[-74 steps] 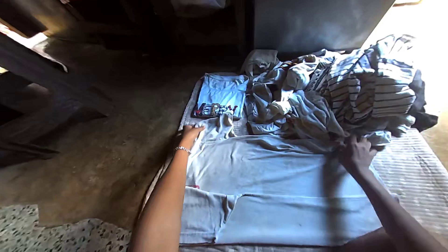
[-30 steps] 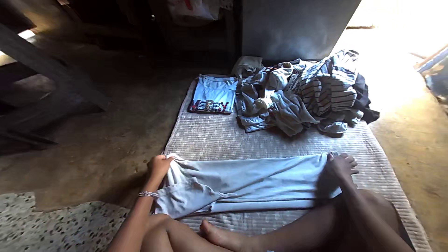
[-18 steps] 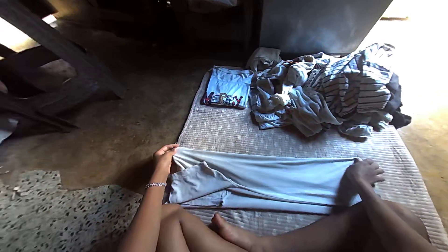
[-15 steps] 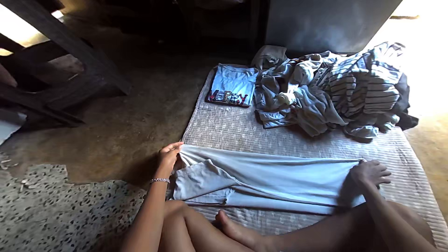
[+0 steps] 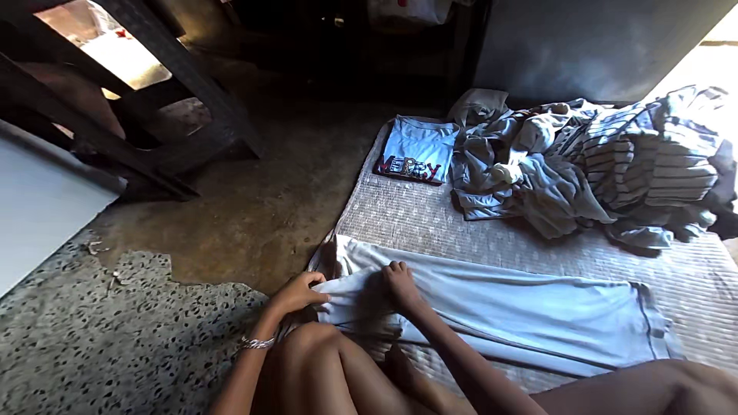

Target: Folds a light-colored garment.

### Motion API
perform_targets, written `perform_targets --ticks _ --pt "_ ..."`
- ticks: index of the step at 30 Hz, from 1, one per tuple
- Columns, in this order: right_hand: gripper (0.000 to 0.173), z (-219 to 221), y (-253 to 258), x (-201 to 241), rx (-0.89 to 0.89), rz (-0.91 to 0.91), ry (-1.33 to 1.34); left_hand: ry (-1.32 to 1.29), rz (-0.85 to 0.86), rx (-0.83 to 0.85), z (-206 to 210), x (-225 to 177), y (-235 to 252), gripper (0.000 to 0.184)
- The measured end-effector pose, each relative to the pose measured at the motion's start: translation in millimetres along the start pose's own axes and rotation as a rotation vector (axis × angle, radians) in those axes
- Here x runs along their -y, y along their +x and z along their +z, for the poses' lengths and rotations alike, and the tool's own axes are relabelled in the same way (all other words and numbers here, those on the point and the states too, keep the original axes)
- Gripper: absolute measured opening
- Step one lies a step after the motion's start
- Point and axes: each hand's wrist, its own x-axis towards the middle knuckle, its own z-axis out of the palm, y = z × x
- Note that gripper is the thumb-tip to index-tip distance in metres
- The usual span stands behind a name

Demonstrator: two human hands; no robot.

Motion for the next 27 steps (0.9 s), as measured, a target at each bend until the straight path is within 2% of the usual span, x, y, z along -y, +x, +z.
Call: perform_targets --ticks 2,4,6,8,9,11,12,14,16,18,21,24,25,27 --pt "0.031 2 -5 -1 -0.100 -0.123 0.208 -0.278 0.143 -0.044 -10 1 -12 0.018" --pt "0.021 2 -17 -8 -0.280 -0.228 0.597 -0.627 0.217 -0.110 -11 -7 -9 0.021" --pt "0.008 1 -22 -17 -0.429 -0.244 0.992 -0.871 0.182 -0.182 -3 -22 8 0.022" --pt "0.016 1 -18 -32 -0.483 -0.135 1.109 -0.880 0.017 -0.231 10 -33 33 0.021" --pt "0.028 1 -16 -42 -0.443 -0.050 1.078 -0.796 -0.061 -0.231 19 -33 47 0.029" --pt "0.061 4 -10 -59 -0.336 0.048 0.990 -0.559 -0.086 -0.208 31 -27 65 0.052" --pt "0.066 3 -8 -61 -0.306 0.037 0.961 -0.464 -0.055 -0.208 32 -27 67 0.059" --pt "0.058 -1 -10 -62 -0.268 -0.039 0.882 -0.357 0.051 -0.218 32 -26 66 0.060" --pt "0.049 2 -12 -63 -0.270 -0.065 0.794 -0.318 0.181 -0.224 32 -15 64 0.048" --pt "0.050 3 -10 -64 -0.256 -0.034 0.719 -0.244 0.248 -0.211 31 -9 60 0.038" --pt "0.062 -1 -13 -62 -0.182 -0.025 0.627 -0.087 0.155 -0.113 31 -18 47 0.049" --pt "0.078 -11 -32 -59 -0.133 -0.079 0.481 0.027 0.133 -0.053 33 -19 43 0.065" --pt "0.079 -17 -45 -60 -0.136 -0.063 0.428 0.064 0.125 -0.045 33 -19 41 0.071" --pt "0.075 -36 -75 -67 -0.174 0.078 0.325 0.102 0.101 -0.039 33 -21 38 0.082"
